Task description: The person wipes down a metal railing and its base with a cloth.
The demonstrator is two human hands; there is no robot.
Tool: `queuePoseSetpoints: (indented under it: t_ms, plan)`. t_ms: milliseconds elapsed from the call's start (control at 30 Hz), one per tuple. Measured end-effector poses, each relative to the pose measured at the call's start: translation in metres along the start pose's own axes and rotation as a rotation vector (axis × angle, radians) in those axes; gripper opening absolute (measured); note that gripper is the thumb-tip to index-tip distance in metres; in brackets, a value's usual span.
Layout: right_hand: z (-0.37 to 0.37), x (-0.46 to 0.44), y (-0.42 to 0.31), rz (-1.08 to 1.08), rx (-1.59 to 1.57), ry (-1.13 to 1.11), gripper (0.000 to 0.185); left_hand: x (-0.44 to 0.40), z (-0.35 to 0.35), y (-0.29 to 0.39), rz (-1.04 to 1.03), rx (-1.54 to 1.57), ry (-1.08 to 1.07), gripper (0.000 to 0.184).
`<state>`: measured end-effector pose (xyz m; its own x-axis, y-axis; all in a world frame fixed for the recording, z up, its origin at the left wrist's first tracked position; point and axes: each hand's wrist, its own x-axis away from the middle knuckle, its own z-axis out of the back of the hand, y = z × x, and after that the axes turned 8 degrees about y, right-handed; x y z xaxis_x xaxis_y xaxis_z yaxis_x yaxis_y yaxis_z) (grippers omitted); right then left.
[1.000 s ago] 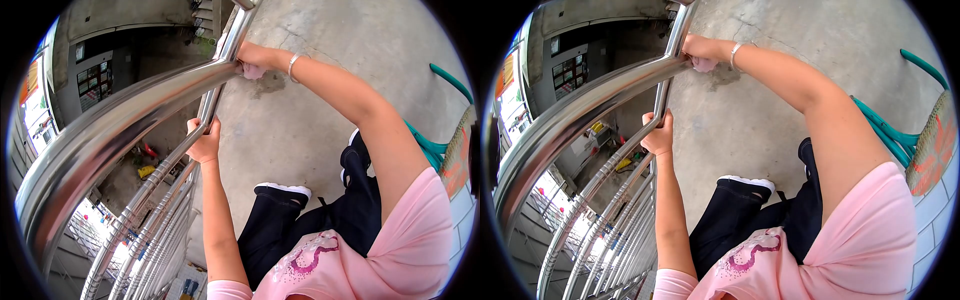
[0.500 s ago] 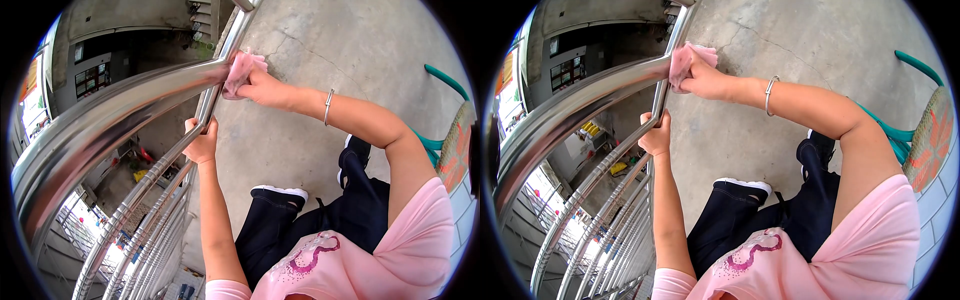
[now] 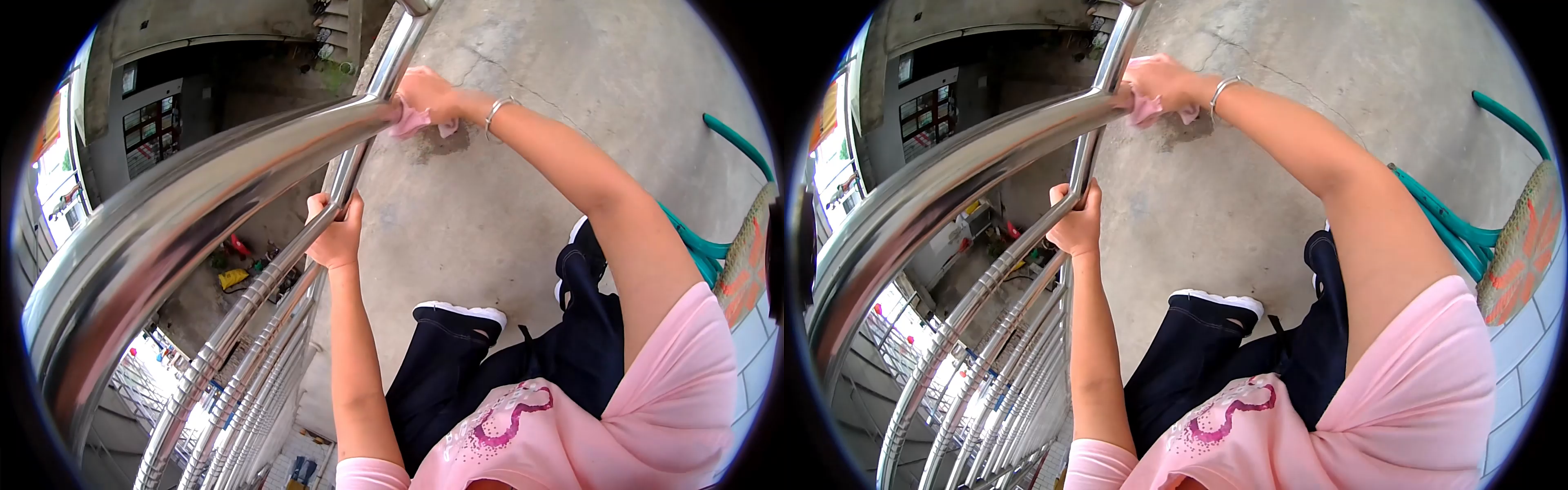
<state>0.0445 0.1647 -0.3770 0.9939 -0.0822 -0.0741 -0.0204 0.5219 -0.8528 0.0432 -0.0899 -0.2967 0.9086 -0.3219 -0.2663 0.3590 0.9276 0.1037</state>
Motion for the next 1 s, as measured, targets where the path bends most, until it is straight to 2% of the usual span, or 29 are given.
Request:
queuePoseSetpoints:
  t_ms: [100, 167, 233, 267, 333, 367, 433, 567, 633, 667, 733, 833, 900, 967, 1000]
  plan:
    - [-0.001, -0.003, 0.017, 0.108, -0.073, -0.122, 0.022, -0.001, -0.002, -0.003, -0.024, 0.002, 0.017, 0.034]
    - [-0.011, 0.002, 0.017, 0.062, -0.104, -0.099, 0.019, 0.000, -0.001, -0.002, -0.009, 0.001, 0.006, 0.034]
    - [-0.016, 0.003, 0.008, 0.087, -0.100, 0.151, 0.018, -0.002, -0.001, -0.001, -0.026, -0.030, 0.003, 0.034]
    - [-0.014, 0.003, 0.002, 0.084, -0.102, 0.149, 0.018, -0.001, -0.001, 0.000, -0.024, -0.025, 0.012, 0.035]
    - [-0.007, 0.002, -0.009, -0.211, -0.615, -0.178, 0.023, 0.000, 0.000, 0.000, -0.003, -0.022, 0.006, 0.035]
    - [-0.009, 0.003, -0.012, -0.209, -0.612, -0.179, 0.023, 0.000, 0.000, 0.001, 0.000, -0.020, 0.009, 0.035]
    - [-0.014, 0.003, -0.018, 0.008, -0.581, 0.090, 0.028, 0.000, 0.001, 0.000, -0.011, -0.051, 0.000, 0.035]
    - [-0.016, 0.005, -0.022, 0.016, -0.789, 0.129, 0.029, 0.000, 0.000, -0.001, -0.011, -0.035, -0.003, 0.036]
    - [-0.008, 0.011, -0.026, -0.147, -0.963, -0.018, 0.036, 0.000, -0.001, -0.001, 0.012, -0.020, -0.011, 0.035]
    - [0.003, 0.011, -0.032, -0.151, -0.961, -0.015, 0.036, 0.000, -0.002, -0.001, 0.011, -0.016, -0.013, 0.035]
    - [0.020, 0.009, -0.040, -0.296, -0.768, -0.199, 0.051, -0.001, -0.002, -0.002, 0.005, 0.020, -0.005, 0.035]
    - [0.013, -0.002, -0.026, -0.221, -0.747, -0.248, 0.060, -0.003, 0.001, 0.001, -0.036, 0.025, -0.027, 0.036]
    - [0.004, -0.005, -0.010, -0.155, -0.832, -0.259, 0.060, -0.004, 0.002, 0.002, -0.057, 0.041, -0.018, 0.035]
    - [0.003, -0.008, -0.006, -0.016, -0.731, -0.213, 0.045, -0.003, -0.001, -0.001, -0.044, 0.037, -0.024, 0.035]
    - [0.003, -0.008, -0.005, -0.074, -0.752, -0.239, 0.046, -0.001, -0.003, -0.003, -0.024, 0.053, 0.000, 0.033]
